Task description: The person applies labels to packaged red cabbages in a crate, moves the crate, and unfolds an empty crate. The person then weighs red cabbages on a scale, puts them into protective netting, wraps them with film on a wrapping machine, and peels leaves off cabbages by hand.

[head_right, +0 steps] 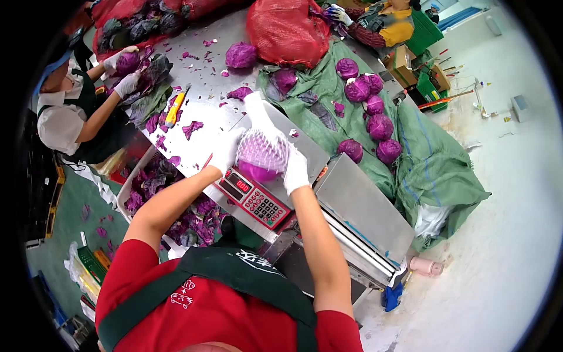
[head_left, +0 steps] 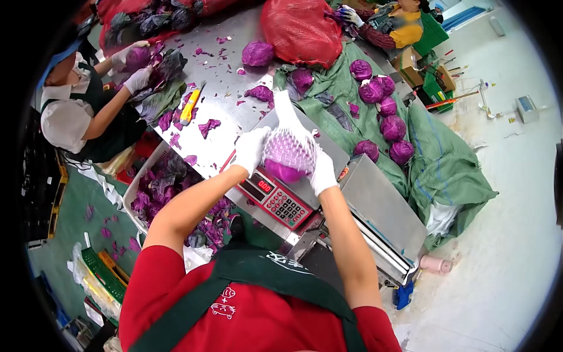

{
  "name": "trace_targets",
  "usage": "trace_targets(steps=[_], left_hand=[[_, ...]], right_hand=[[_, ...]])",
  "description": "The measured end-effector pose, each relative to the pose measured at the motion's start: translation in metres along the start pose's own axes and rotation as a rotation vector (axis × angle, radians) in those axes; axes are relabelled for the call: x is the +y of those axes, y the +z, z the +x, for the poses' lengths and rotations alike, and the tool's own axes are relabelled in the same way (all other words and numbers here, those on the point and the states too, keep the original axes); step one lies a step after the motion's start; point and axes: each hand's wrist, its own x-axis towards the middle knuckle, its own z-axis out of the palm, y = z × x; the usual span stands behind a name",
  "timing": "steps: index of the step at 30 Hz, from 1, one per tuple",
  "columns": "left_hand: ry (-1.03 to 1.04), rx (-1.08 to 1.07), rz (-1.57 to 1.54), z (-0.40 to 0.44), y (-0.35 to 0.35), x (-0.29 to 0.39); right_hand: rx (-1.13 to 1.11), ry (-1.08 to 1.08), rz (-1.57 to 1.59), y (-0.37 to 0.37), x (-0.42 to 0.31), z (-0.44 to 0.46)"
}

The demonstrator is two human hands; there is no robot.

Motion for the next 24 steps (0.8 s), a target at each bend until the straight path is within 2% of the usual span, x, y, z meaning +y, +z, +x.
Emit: trace_targets(steps=[1,3,5,6,8,9,11,12,13,15,16,17,18,19,20,21,23,24], left_hand=[[0.007,0.071,-0.139,-0.017,-0.004,0.010],[-0.153,-0.224,-1.398,-0.043,0.019,-0.001],[-0.940,-0.624,-1.893,-0.074,-0.052,0.070],[-0.938,-0.707,-2.064,-0.089,-0.044,0.058],[-0.852,-0.934,-2.258,-0.112,-0.071,0.074],[-0.937,-0.775,-2.301,-0.119,-0.083,0.082],[-1.015,-0.536,-1.936,-0.127,-0.085,0.093],[-0.981,-0.548,-1.926,-0.135,-0.079,0.087],[-0.827,-0.711,-2.116,-0.139,-0.074,0.084],[-0.638,-0.848,-1.977,-0.149,-0.063,0.092],[-0.621,-0.883,-1.860,-0.155,-0.075,0.114],[-0.487,-0.972,-1.908,-0.160,-0.064,0.113],[-0.655,-0.821,-1.900,-0.168,-0.049,0.124],[-0.814,-0.667,-1.876,-0.177,-0.037,0.139],[-0.780,-0.649,-1.806,-0.185,-0.040,0.154],[-0.751,-0.556,-1.807,-0.191,-0.041,0.178],[-0.725,-0.700,-1.828,-0.201,-0.039,0.195],[-0.487,-0.691,-1.842,-0.210,-0.046,0.222]], right_hand=[[0.055,-0.190,-0.041,0.023,-0.010,-0.037],[0.090,-0.262,-0.162,0.028,-0.024,-0.074],[-0.016,-0.375,-0.413,0.031,-0.038,-0.110],[-0.058,-0.351,-0.491,0.036,-0.047,-0.131],[-0.145,-0.342,-0.649,0.041,-0.068,-0.167],[-0.150,-0.290,-0.670,0.039,-0.078,-0.185],[-0.223,-0.041,-0.323,0.024,-0.087,-0.217],[-0.367,0.111,-0.135,0.014,-0.090,-0.230],[-0.550,0.183,-0.289,0.002,-0.093,-0.234],[-0.818,0.353,-0.407,-0.016,-0.092,-0.261],[-0.814,0.346,-0.406,-0.019,-0.094,-0.269],[-0.820,0.280,-0.398,-0.021,-0.097,-0.274],[-0.822,0.214,-0.386,-0.025,-0.099,-0.279],[-0.805,0.168,-0.219,-0.039,-0.099,-0.280],[-0.798,0.122,-0.052,-0.053,-0.100,-0.281],[-0.741,0.103,-0.028,-0.068,-0.100,-0.280],[-0.473,0.013,-0.323,-0.137,-0.076,-0.283],[-0.288,0.041,-0.442,-0.143,-0.071,-0.301]])
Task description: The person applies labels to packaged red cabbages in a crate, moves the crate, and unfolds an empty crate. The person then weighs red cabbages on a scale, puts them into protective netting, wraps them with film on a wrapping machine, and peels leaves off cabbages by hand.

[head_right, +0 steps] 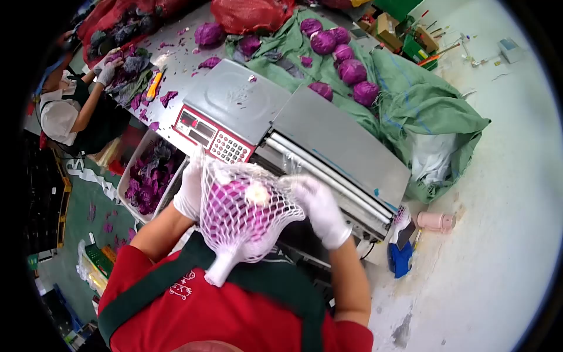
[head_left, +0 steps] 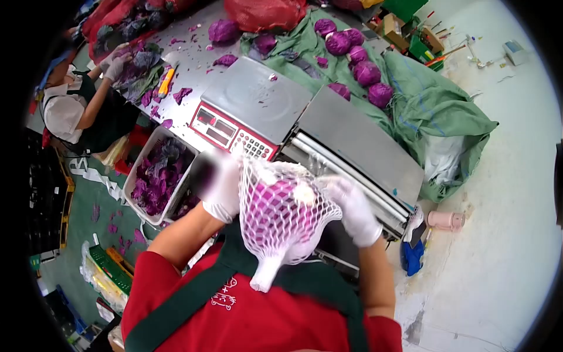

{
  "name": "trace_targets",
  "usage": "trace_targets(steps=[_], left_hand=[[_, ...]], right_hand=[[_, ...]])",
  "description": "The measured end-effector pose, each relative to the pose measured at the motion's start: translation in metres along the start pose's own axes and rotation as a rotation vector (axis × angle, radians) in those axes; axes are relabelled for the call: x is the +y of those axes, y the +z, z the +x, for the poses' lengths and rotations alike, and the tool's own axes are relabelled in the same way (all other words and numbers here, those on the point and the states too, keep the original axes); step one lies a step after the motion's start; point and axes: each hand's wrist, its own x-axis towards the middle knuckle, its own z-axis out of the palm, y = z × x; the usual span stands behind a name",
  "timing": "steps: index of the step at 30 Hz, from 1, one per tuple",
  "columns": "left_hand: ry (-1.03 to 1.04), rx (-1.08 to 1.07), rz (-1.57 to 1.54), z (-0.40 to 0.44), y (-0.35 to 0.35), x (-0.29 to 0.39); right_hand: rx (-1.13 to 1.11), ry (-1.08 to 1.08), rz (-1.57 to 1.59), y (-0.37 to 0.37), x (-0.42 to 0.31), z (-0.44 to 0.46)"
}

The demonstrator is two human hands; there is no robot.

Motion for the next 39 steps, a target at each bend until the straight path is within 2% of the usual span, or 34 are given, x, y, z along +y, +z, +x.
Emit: trace_targets(steps=[1,2,3,4,5,7,8,9,10,11,12,13,15,17,19,20,21,22,23,24,25,26,27,28,29,30,31,32,33,35,36,37,39], left_hand=[[0.015,-0.118,-0.149,0.007,-0.023,-0.018],[0.167,-0.136,0.094,0.010,-0.021,-0.033],[0.165,-0.169,0.075,0.016,-0.001,-0.042],[0.163,-0.203,0.056,0.023,0.020,-0.051],[0.177,-0.080,0.028,0.023,0.037,-0.058],[0.159,-0.274,-0.158,0.037,0.051,-0.059],[0.175,-0.152,-0.118,0.041,0.057,-0.052],[0.292,-0.096,0.120,0.054,0.045,-0.044],[0.364,0.058,0.491,0.069,0.034,-0.026],[0.431,0.217,0.859,0.084,0.020,-0.006],[0.527,0.253,1.110,0.104,-0.007,0.012],[0.622,0.284,1.362,0.125,-0.042,0.028],[0.598,0.280,2.119,0.165,-0.124,0.054],[0.244,0.122,2.462,0.183,-0.157,0.067],[0.481,-0.046,2.640,0.200,-0.175,0.092],[0.440,-0.235,3.046,0.210,-0.170,0.127],[0.183,0.289,2.624,0.235,-0.184,0.149],[0.222,0.841,2.511,0.256,-0.185,0.167],[0.210,1.232,2.422,0.277,-0.186,0.181],[0.535,1.227,2.191,0.296,-0.180,0.185],[0.660,1.107,2.054,0.302,-0.135,0.173],[0.937,0.682,1.770,0.335,-0.146,0.171],[0.923,0.356,1.397,0.330,-0.091,0.138],[0.679,0.150,1.177,0.314,-0.040,0.108],[0.519,0.005,1.118,0.301,0.000,0.078],[0.429,-0.140,1.160,0.301,0.016,0.053],[0.275,-0.188,0.990,0.298,0.034,0.024],[0.214,-0.217,0.957,0.291,0.048,-0.003],[0.162,-0.237,0.929,0.286,0.058,-0.023],[0.163,-0.311,0.915,0.298,0.033,-0.071],[0.165,-0.073,0.923,0.290,0.042,-0.084],[0.125,-0.006,0.763,0.284,0.052,-0.083],[-0.079,0.023,0.536,0.287,0.053,-0.077]], right_hand=[[0.121,-0.220,-0.108,-0.001,0.027,-0.010],[0.084,-0.212,0.230,0.018,0.029,-0.029],[0.041,-0.199,0.565,0.033,0.028,-0.047],[0.032,-0.086,0.640,0.028,0.043,-0.059],[0.023,0.035,0.715,0.025,0.049,-0.066],[0.085,0.004,0.723,0.011,0.042,-0.075],[0.035,-0.073,0.664,-0.008,0.047,-0.073],[-0.013,-0.155,0.606,-0.024,0.054,-0.070],[-0.160,-0.288,0.927,-0.023,0.042,-0.081],[0.016,-0.255,0.948,-0.045,0.062,-0.073],[-0.097,-0.294,1.021,-0.064,0.061,-0.073],[0.017,-0.192,1.101,-0.094,0.073,-0.066],[-0.143,-0.424,0.904,-0.104,0.052,-0.074],[0.263,-0.409,0.957,-0.120,0.029,-0.061],[0.680,-0.356,0.971,-0.132,0.005,-0.048],[0.887,-0.325,0.967,-0.133,-0.008,-0.041],[0.892,-0.266,1.019,-0.133,-0.022,-0.031],[0.899,-0.208,1.072,-0.133,-0.036,-0.021],[0.780,-0.257,1.020,-0.148,-0.031,-0.007],[0.669,-0.301,0.969,-0.167,-0.021,0.004],[0.566,-0.343,0.921,-0.183,-0.009,0.010],[0.477,-0.386,0.875,-0.198,0.004,0.010],[0.448,-0.354,0.864,-0.200,0.001,0.011],[0.418,-0.322,0.851,-0.202,-0.001,0.012],[0.440,-0.217,0.879,-0.198,-0.017,0.031],[0.424,-0.218,0.839,-0.201,-0.018,0.039],[0.401,-0.218,0.797,-0.204,-0.017,0.045],[0.316,-0.200,0.792,-0.209,-0.016,0.055],[0.219,-0.181,0.782,-0.210,-0.014,0.063],[-0.012,-0.160,0.799,-0.184,-0.035,0.060],[0.259,-0.141,0.609,-0.186,-0.024,0.068],[0.520,-0.114,0.411,-0.193,-0.008,0.077],[0.597,-0.201,0.271,-0.203,0.004,0.081]])
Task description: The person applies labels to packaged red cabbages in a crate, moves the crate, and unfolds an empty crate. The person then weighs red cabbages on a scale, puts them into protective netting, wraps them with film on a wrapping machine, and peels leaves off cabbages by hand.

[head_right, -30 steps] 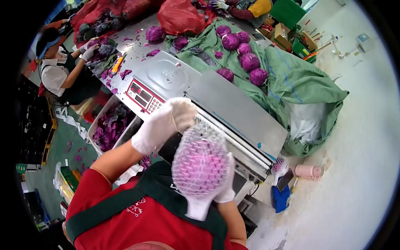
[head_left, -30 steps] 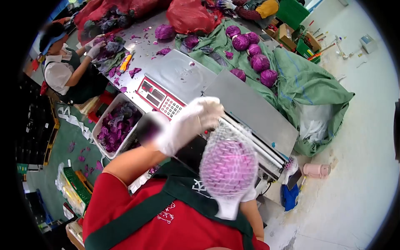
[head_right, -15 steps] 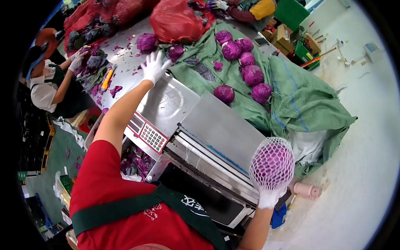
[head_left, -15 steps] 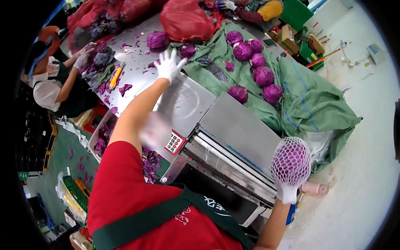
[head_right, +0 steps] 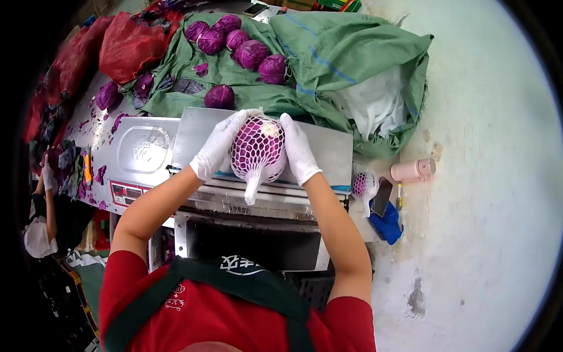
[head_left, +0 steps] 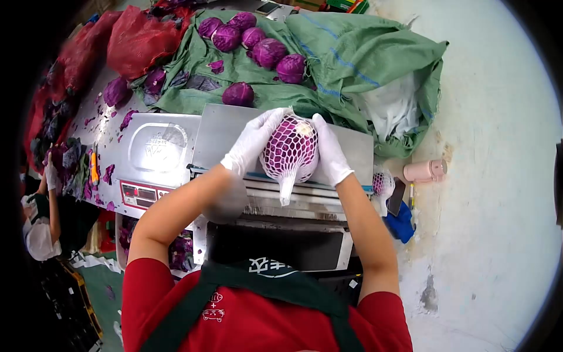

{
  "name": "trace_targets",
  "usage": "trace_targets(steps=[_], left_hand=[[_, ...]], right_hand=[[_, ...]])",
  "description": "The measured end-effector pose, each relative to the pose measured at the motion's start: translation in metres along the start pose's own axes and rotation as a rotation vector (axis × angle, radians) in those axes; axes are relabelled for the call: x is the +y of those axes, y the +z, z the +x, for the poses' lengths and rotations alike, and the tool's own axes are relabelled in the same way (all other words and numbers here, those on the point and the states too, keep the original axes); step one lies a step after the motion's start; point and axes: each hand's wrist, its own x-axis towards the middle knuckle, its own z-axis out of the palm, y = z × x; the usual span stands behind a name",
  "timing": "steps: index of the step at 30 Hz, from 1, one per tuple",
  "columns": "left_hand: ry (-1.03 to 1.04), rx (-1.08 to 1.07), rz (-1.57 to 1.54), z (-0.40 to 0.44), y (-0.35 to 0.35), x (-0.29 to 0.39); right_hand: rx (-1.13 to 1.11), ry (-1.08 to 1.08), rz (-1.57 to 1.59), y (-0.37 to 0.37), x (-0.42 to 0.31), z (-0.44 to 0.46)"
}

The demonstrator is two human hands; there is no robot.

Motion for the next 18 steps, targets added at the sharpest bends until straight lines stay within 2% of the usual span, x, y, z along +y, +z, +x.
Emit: trace_targets(steps=[1,2,3,4,6,7,8,9,10,11,12,13,14,15,16,17,18], left_hand=[[0.044,0.034,0.176,-0.005,0.007,0.007],[-0.101,0.060,0.068,0.003,-0.001,-0.001],[-0.158,0.130,0.052,0.010,-0.003,-0.015],[-0.220,0.202,0.030,0.006,0.007,-0.020],[-0.182,0.251,0.095,-0.003,0.018,-0.025],[-0.186,0.232,0.062,0.002,0.017,-0.028],[-0.185,0.212,0.030,0.004,0.018,-0.030],[-0.132,0.118,0.041,0.001,0.015,-0.030],[-0.179,0.266,0.198,0.002,0.008,-0.029],[0.086,0.281,0.428,-0.032,0.021,-0.014],[0.334,0.183,0.692,-0.048,0.004,-0.010],[0.510,0.116,1.057,-0.070,-0.013,0.008],[0.731,0.109,1.398,-0.091,-0.029,0.027],[0.856,0.013,1.657,-0.104,-0.058,0.037],[0.870,-0.066,2.022,-0.118,-0.085,0.046],[0.775,-0.161,2.244,-0.128,-0.105,0.051],[0.785,-0.258,2.330,-0.133,-0.127,0.049]], right_hand=[[0.034,-0.096,-0.049,-0.008,0.007,0.006],[0.067,-0.193,-0.098,-0.006,0.004,0.003],[0.013,-0.084,-0.069,-0.009,0.001,-0.005],[0.052,0.062,-0.081,0.003,-0.019,-0.027],[0.027,0.059,-0.054,-0.015,-0.002,-0.015],[0.021,0.125,0.041,-0.025,0.008,-0.004],[0.055,0.143,-0.039,-0.025,0.000,-0.008],[0.066,0.069,-0.117,-0.030,0.001,-0.005],[0.078,-0.004,-0.197,-0.036,0.003,-0.005],[0.104,-0.174,-0.436,-0.043,-0.003,-0.015],[0.134,-0.336,-0.675,-0.053,-0.011,-0.032],[0.118,-0.737,-0.790,-0.070,-0.013,-0.051],[0.095,-0.803,-0.970,-0.081,-0.029,-0.084],[0.018,-0.954,-1.256,-0.107,-0.032,-0.098],[-0.075,-1.095,-1.542,-0.133,-0.034,-0.111],[-0.152,-1.059,-1.680,-0.153,-0.031,-0.121],[-0.235,-1.021,-1.814,-0.170,-0.024,-0.129]])
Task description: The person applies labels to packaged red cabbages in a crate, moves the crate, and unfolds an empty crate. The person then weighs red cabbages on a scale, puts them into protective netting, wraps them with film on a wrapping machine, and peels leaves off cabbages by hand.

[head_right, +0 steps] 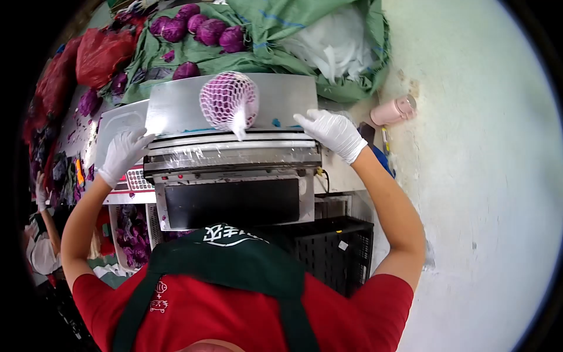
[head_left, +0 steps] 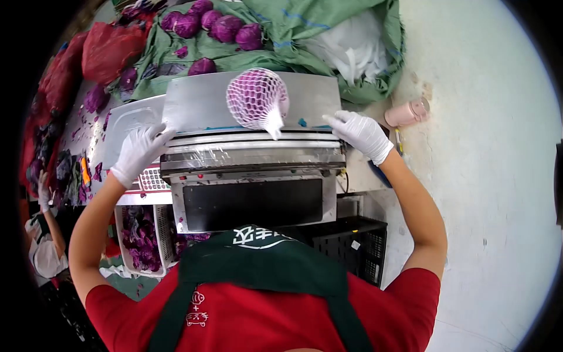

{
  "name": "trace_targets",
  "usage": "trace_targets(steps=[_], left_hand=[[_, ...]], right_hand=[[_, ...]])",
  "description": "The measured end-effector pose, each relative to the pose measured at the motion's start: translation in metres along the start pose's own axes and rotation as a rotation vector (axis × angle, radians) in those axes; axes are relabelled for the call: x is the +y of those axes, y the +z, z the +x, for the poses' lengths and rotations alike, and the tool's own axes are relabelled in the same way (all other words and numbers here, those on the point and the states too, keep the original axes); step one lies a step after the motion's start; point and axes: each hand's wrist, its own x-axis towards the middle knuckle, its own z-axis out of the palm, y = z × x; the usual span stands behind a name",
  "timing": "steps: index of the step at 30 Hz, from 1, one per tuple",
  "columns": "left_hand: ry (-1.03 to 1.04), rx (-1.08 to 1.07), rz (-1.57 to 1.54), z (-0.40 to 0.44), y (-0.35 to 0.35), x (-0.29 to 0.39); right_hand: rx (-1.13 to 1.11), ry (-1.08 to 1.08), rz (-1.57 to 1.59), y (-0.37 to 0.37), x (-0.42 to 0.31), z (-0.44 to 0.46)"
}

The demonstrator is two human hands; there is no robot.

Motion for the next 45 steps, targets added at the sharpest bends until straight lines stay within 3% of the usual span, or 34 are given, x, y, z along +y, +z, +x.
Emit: trace_targets(steps=[2,6,8,10,11,12,14,16,18,20,22,23,24,25,26,27,28,30,31,33,34,36,38,39,40,42,43,45], left_hand=[[0.159,-0.082,0.071,-0.005,-0.010,0.003],[0.157,-0.186,0.002,0.032,-0.007,0.037],[0.266,-0.144,-0.112,0.048,-0.005,0.053],[-0.017,0.008,-0.586,0.040,0.023,0.066],[-0.144,0.151,-0.786,0.035,0.042,0.072],[-0.550,-0.122,-1.313,0.030,0.015,0.080],[-0.805,-0.124,-1.653,0.026,-0.045,0.088],[-0.866,0.077,-1.755,0.021,-0.080,0.101],[-0.663,0.382,-1.671,0.019,-0.081,0.087],[-0.654,0.557,-1.557,0.042,-0.108,0.070],[-0.375,0.653,-1.409,0.084,-0.103,0.052],[-0.254,0.569,-1.171,0.107,-0.088,0.045],[-0.160,0.380,-1.115,0.120,-0.062,0.035],[-0.066,0.292,-0.847,0.137,-0.029,0.032],[-0.074,0.136,-0.822,0.152,-0.004,0.035],[-0.069,0.046,-0.777,0.165,0.012,0.043],[-0.017,0.154,-1.276,0.173,0.043,0.050],[-0.211,0.114,-1.590,0.189,0.033,0.049],[-0.218,0.111,-1.585,0.193,0.028,0.050],[-0.534,0.013,-2.132,0.193,0.016,0.057],[-0.542,0.008,-2.139,0.185,0.010,0.063],[-0.674,-0.245,-2.080,0.158,-0.009,0.088],[-0.893,-0.544,-2.215,0.123,-0.048,0.120],[-0.788,-0.670,-2.343,0.110,-0.060,0.130],[-0.770,-0.762,-2.389,0.097,-0.064,0.144],[-0.946,-0.944,-2.478,0.068,-0.023,0.176],[-0.931,-0.906,-2.461,0.056,-0.013,0.187],[-1.050,-0.959,-2.466,0.041,0.003,0.202]], right_hand=[[-0.109,-0.100,-0.083,0.004,0.002,-0.014],[-0.150,-0.255,-0.026,0.016,-0.018,0.003],[0.011,-0.137,0.283,0.037,-0.028,0.004],[-0.122,0.332,1.050,0.045,-0.042,0.004],[-0.236,0.677,1.380,0.021,-0.056,0.007],[-0.187,0.789,1.659,0.016,-0.060,0.003],[-0.156,0.820,1.720,-0.017,-0.070,-0.002],[-0.138,0.803,1.702,-0.047,-0.070,-0.002],[0.012,0.740,1.772,-0.078,-0.062,0.008],[0.484,0.252,1.929,-0.073,-0.039,0.027],[0.718,0.409,1.401,-0.064,-0.025,0.061],[0.685,0.357,1.109,-0.042,-0.016,0.076],[0.519,0.150,0.538,-0.026,0.003,0.085],[0.307,0.065,0.283,-0.013,0.007,0.097],[0.052,0.175,0.264,-0.013,-0.009,0.113],[-0.014,0.102,0.207,0.034,0.004,0.117],[0.051,0.115,0.475,0.053,-0.004,0.125],[0.426,0.141,0.815,0.085,-0.019,0.135],[0.429,0.138,0.822,0.073,-0.023,0.136],[0.049,0.404,1.537,0.022,-0.029,0.136],[0.041,0.410,1.542,0.010,-0.037,0.127],[-0.132,0.422,1.620,-0.009,-0.062,0.098],[-0.327,0.588,1.794,-0.024,-0.094,0.064],[-0.410,0.619,1.841,-0.026,-0.113,0.051],[-0.477,0.692,2.075,-0.026,-0.126,0.033],[-0.609,0.652,2.177,-0.031,-0.147,0.019],[-0.616,0.747,2.450,-0.021,-0.157,0.004],[-0.616,0.787,2.518,-0.007,-0.171,-0.013]])
